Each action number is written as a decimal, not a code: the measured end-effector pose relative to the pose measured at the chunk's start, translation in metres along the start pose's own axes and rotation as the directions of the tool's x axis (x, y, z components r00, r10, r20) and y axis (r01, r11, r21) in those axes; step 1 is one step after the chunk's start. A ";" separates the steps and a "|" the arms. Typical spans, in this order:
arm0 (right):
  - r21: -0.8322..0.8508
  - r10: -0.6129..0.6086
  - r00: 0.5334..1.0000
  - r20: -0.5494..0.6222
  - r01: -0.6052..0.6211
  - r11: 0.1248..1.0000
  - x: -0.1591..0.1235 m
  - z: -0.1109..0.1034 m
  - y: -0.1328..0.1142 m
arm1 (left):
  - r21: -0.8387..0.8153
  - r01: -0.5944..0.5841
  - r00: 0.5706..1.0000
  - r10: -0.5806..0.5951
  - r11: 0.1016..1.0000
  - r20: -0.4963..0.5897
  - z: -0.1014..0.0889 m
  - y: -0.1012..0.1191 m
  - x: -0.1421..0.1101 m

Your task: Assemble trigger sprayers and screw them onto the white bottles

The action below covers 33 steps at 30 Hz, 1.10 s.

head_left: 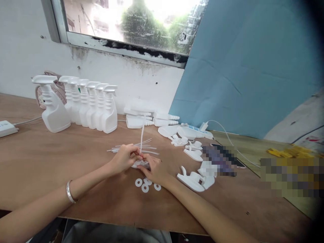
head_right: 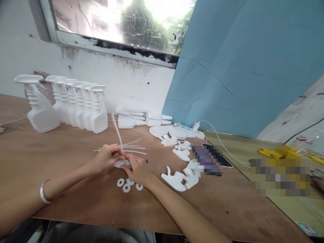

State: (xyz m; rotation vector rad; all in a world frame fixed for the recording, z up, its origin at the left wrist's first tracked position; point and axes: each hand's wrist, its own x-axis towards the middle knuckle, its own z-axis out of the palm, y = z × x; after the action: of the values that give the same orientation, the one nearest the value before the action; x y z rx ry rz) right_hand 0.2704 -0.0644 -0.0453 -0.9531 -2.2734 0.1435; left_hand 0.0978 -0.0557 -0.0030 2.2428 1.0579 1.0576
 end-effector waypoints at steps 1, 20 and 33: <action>0.000 -0.002 1.000 0.006 0.002 1.000 0.000 -0.001 0.000 | -0.007 0.007 1.000 -0.007 1.000 -0.009 0.001 -0.002 -0.001; 0.057 0.000 0.999 0.044 -0.002 0.998 0.004 -0.009 -0.005 | -0.079 -0.044 0.998 0.047 0.996 0.033 0.005 -0.008 -0.012; 0.843 0.466 0.878 0.110 -0.331 0.425 0.013 -0.003 0.010 | -0.520 0.151 0.988 -0.143 0.841 0.056 0.013 -0.023 -0.007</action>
State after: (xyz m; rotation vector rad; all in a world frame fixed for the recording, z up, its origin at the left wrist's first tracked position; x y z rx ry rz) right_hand 0.2718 -0.0485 -0.0394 -0.8646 -1.4384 1.2494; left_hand 0.0948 -0.0484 -0.0293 1.7000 0.7955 1.1004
